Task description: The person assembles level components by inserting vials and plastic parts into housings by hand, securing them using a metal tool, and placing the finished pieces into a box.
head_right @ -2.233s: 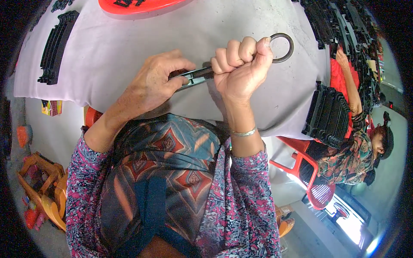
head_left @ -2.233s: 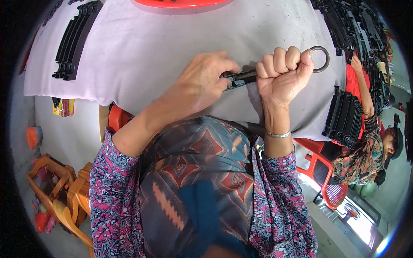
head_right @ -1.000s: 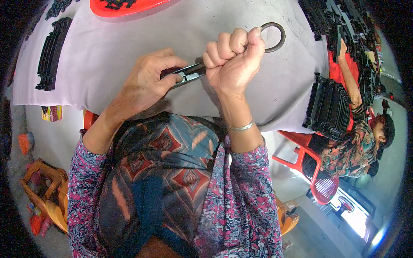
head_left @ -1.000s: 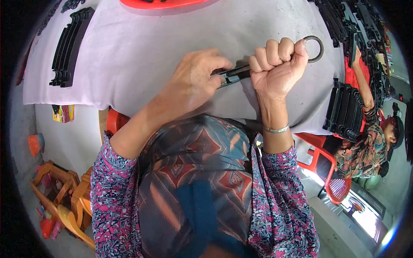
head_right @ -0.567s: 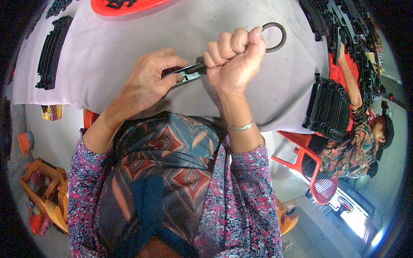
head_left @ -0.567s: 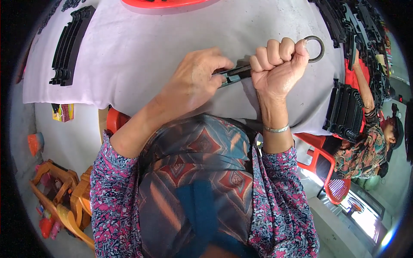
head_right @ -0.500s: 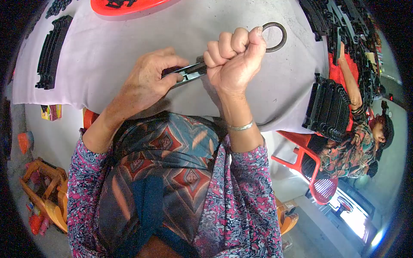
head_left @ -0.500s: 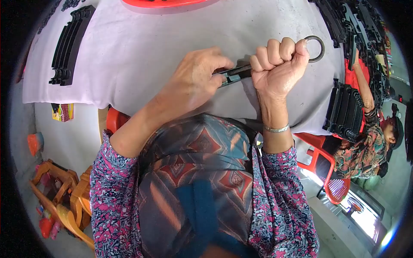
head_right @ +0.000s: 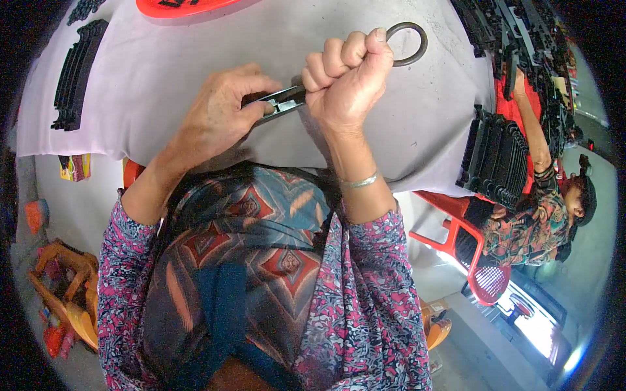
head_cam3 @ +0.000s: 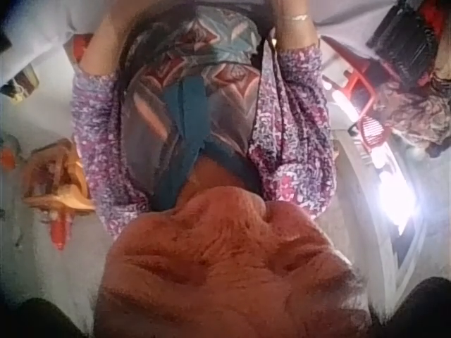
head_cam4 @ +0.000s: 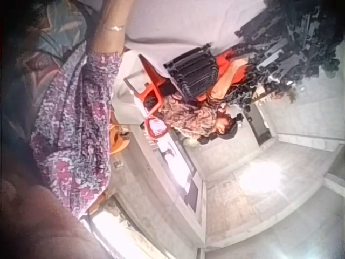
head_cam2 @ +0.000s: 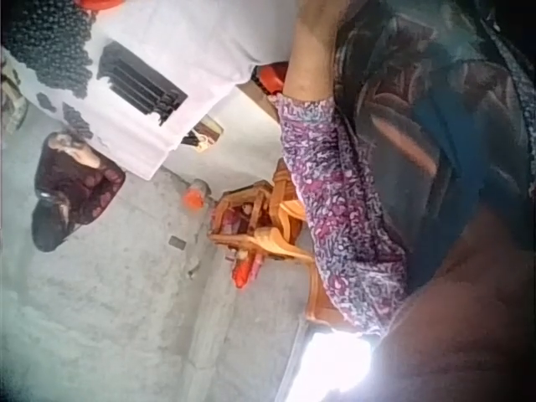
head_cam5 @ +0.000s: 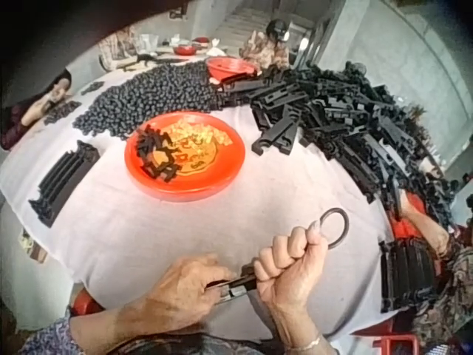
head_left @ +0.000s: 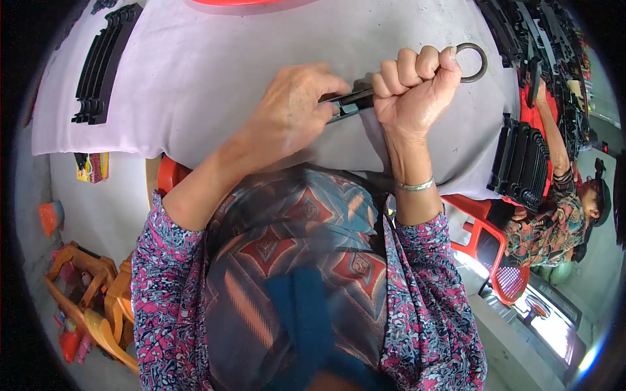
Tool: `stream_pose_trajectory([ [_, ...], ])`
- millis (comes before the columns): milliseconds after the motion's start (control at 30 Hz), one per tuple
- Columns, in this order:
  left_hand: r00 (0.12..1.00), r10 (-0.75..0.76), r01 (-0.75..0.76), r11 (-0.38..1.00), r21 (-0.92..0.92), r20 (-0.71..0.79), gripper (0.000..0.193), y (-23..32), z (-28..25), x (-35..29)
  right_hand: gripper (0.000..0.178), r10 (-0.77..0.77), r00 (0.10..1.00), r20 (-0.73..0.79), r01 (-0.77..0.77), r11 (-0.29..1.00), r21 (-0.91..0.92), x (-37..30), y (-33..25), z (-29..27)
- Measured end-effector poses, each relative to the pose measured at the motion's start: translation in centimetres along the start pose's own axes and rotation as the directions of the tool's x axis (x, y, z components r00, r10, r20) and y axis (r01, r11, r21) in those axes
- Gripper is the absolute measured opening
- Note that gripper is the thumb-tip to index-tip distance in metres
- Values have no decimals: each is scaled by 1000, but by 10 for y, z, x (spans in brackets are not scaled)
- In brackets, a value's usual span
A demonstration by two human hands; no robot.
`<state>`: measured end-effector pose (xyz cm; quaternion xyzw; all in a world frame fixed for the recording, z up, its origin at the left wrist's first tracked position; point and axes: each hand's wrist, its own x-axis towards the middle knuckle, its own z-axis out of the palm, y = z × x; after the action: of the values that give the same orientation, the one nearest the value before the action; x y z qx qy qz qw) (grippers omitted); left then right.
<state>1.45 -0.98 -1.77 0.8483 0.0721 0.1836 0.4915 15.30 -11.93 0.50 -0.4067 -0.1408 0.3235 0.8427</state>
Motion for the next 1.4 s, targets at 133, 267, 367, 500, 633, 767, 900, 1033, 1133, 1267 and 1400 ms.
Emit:
stream_pose_trajectory([
  [133,999,-5,5,1000,1,39,25,2,-2,3,49,2,1000,-16,-2,1000,-3,2,-1,3],
  [267,999,-46,46,999,6,25,26,5,0,4,48,-13,1000,-23,13,1000,-13,2,0,0],
  [367,998,-58,57,997,45,24,26,6,-1,3,47,-13,1000,0,13,1000,28,2,3,0],
  [500,998,-51,48,994,100,28,25,8,0,1,48,-10,1000,-8,10,998,62,-1,1,0],
  [633,994,-62,52,993,106,89,28,11,-6,2,52,15,999,-36,-10,989,147,-2,-17,-5],
  [767,992,-74,52,977,205,103,33,27,-6,0,52,-78,997,-11,78,984,160,-1,-45,-19],
  [900,994,5,-36,960,278,111,32,26,-1,-4,52,-139,990,13,135,976,168,-1,-55,-26],
  [1033,965,142,-216,907,362,219,23,29,-6,-3,52,-143,990,-5,141,970,198,-6,-63,-35],
  [1133,944,201,-296,866,404,261,20,37,-11,-3,51,-146,989,15,138,958,250,-8,-68,-40],
  [1267,880,356,-465,782,416,315,16,32,-22,-2,50,-140,987,78,116,958,261,-7,-67,-43],
  [1400,908,338,-410,835,367,248,22,27,-35,-19,50,-97,995,20,90,972,219,-5,-65,-46],
])
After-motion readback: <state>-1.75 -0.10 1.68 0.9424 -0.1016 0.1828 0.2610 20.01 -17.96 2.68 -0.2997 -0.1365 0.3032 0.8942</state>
